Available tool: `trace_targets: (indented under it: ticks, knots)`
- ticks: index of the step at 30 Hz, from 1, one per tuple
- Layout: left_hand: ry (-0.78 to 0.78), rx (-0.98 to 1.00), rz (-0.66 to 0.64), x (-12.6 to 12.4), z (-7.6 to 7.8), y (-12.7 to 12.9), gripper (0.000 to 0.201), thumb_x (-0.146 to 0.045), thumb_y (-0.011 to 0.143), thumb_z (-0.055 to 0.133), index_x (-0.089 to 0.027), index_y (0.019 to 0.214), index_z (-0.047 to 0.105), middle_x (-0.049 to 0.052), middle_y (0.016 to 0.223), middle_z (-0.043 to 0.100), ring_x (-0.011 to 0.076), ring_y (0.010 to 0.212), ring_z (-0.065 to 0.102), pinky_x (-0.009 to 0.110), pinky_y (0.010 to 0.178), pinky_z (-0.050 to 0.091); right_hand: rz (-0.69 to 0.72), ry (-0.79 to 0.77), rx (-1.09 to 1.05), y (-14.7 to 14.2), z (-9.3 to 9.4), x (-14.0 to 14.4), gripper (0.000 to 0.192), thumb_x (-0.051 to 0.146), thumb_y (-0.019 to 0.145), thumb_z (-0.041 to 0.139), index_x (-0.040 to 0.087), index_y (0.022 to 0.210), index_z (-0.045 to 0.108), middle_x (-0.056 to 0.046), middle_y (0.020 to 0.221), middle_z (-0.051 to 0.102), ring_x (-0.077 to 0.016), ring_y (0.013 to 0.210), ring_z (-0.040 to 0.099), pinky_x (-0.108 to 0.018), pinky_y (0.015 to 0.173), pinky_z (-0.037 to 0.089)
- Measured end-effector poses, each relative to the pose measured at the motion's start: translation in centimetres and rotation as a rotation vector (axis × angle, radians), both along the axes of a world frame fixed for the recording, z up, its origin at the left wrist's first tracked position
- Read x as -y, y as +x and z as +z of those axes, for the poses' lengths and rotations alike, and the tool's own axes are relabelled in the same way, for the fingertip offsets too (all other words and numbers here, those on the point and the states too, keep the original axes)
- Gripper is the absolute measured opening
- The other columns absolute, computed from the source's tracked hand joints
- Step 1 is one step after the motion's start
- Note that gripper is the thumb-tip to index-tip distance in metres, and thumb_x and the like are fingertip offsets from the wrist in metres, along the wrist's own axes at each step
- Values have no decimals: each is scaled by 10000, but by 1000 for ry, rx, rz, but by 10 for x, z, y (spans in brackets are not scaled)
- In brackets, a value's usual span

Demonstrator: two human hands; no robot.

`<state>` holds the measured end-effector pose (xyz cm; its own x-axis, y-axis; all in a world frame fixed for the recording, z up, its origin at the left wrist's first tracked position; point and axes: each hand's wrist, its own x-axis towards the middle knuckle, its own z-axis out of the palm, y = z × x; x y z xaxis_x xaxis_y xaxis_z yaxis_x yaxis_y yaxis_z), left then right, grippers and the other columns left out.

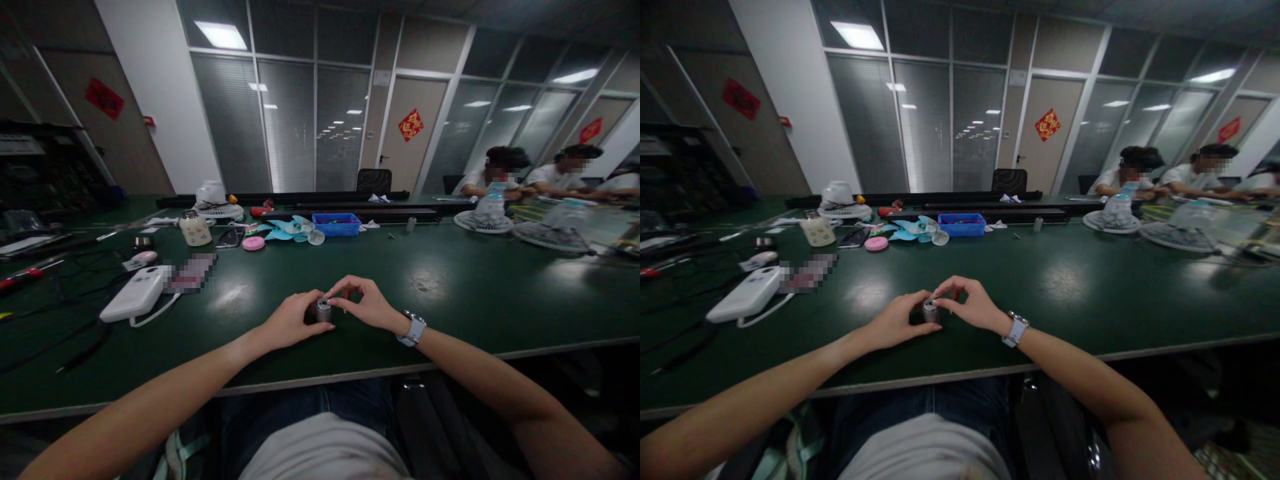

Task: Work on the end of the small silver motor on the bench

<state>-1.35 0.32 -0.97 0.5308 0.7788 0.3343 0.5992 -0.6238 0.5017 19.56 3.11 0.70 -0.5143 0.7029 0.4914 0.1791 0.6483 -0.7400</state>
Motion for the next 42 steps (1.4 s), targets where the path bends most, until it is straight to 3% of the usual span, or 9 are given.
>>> trace_targets:
  ticks: [10, 17, 33, 37, 42]
  knots:
    - [10, 3, -47, 2, 0, 1, 451, -514, 783, 694, -186, 1074, 585, 20, 883, 648, 184, 753, 606, 270, 652, 440, -40, 27, -66, 1, -6, -2, 172, 335, 807, 721, 178, 875, 703, -55, 888, 719, -142, 685, 595, -275, 607, 470]
    - [-18, -27, -44, 5, 6, 3, 389, -505, 806, 669, -182, 1008, 595, 24, 888, 654, 193, 785, 612, 272, 662, 447, 22, -8, -5, 0, -5, 1, 138, 305, 799, 729, 182, 861, 725, -38, 848, 723, -132, 664, 599, -274, 625, 466]
    - [17, -48, 0, 2, -1, 2, 504, -541, 781, 681, -179, 1122, 593, 62, 985, 686, 225, 835, 645, 306, 715, 477, 54, -80, -204, -3, -8, 0, 192, 342, 793, 727, 175, 756, 639, -85, 886, 749, -195, 805, 697, -308, 658, 528]
    - [10, -47, -9, 2, 0, 2, 492, -523, 785, 684, -172, 1118, 592, 58, 965, 682, 216, 804, 639, 300, 691, 472, 79, -126, -222, -3, -8, -1, 223, 356, 774, 747, 169, 757, 625, -92, 886, 753, -201, 805, 709, -296, 623, 540]
    - [11, -43, -32, 3, 3, 3, 415, -510, 802, 672, -187, 1052, 595, 39, 921, 671, 208, 800, 627, 293, 687, 461, 121, -169, -193, -5, -10, 0, 253, 371, 730, 782, 163, 705, 640, -85, 846, 756, -208, 809, 714, -336, 700, 568]
